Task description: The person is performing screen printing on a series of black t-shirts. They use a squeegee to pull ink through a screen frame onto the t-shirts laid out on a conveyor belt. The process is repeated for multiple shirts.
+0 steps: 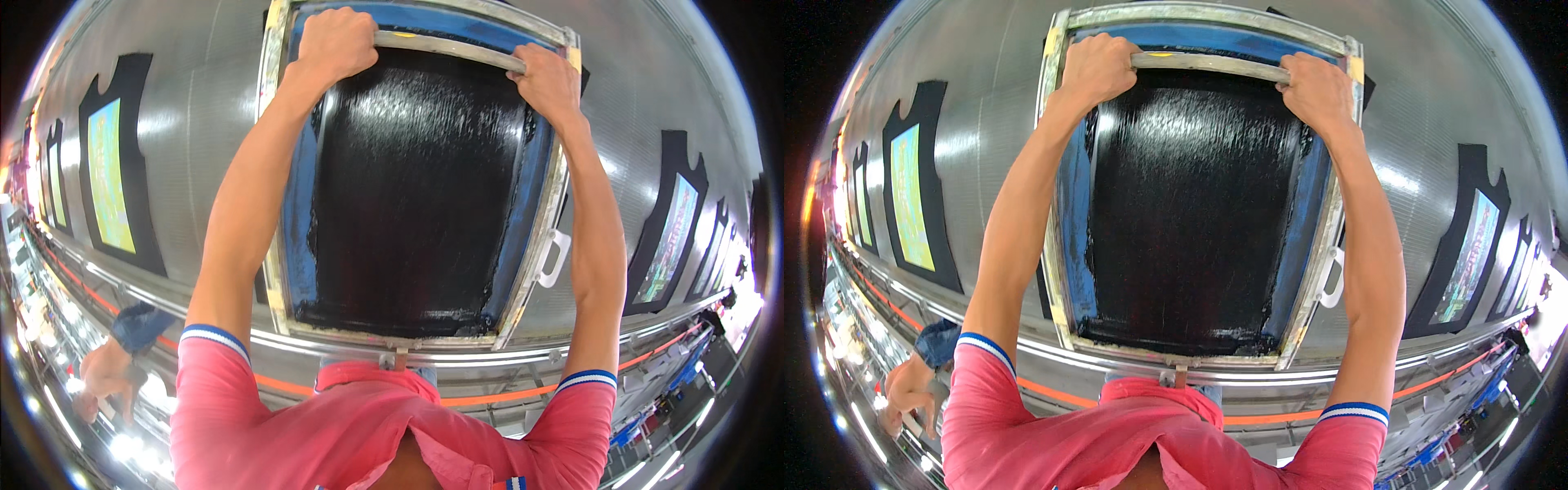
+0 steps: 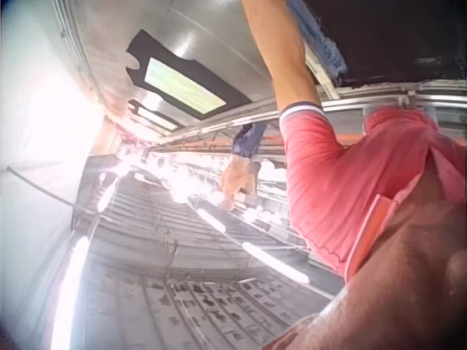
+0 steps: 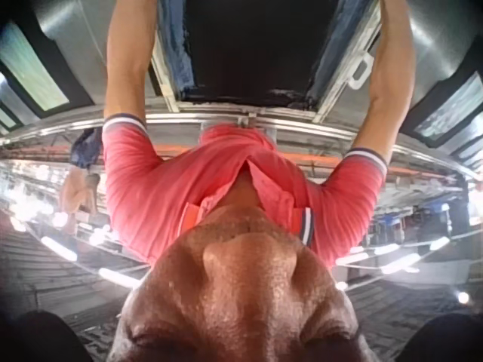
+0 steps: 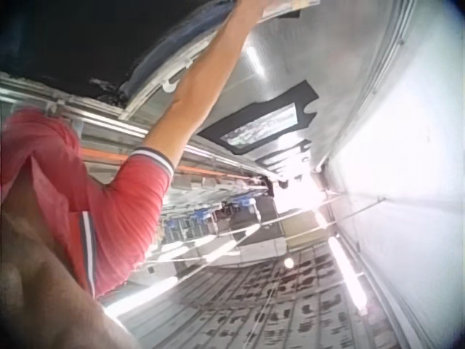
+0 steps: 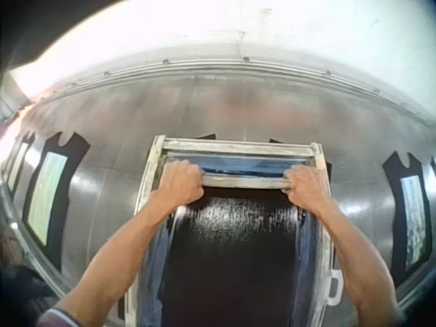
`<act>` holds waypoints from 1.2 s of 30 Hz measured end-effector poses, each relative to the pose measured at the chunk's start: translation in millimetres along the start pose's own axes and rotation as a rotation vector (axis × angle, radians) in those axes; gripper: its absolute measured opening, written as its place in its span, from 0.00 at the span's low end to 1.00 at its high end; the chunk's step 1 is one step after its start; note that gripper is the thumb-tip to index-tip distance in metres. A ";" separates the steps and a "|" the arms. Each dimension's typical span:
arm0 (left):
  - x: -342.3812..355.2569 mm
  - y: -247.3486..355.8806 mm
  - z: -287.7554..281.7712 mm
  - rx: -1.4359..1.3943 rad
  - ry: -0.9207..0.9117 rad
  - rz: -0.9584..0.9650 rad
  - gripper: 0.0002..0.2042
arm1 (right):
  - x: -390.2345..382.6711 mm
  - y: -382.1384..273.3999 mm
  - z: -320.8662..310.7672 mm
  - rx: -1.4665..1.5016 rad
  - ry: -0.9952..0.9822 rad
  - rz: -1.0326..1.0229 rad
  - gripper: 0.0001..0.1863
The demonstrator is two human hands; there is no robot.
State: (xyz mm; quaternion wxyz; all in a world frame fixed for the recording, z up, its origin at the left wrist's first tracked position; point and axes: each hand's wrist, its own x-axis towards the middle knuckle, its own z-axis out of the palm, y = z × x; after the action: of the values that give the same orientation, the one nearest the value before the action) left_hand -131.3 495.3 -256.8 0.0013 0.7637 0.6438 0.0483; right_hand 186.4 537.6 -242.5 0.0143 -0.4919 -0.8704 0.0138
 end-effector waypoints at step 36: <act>-230.1 43.7 35.2 -0.507 -1.158 -0.058 0.19 | -199.2 -109.1 20.6 0.461 -1.032 0.123 0.28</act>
State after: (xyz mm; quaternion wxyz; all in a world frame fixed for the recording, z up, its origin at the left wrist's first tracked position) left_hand -124.0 263.7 -305.6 0.5314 0.6242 0.5279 -0.2219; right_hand 195.0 310.5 -261.2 -0.3065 -0.4552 -0.7091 0.4427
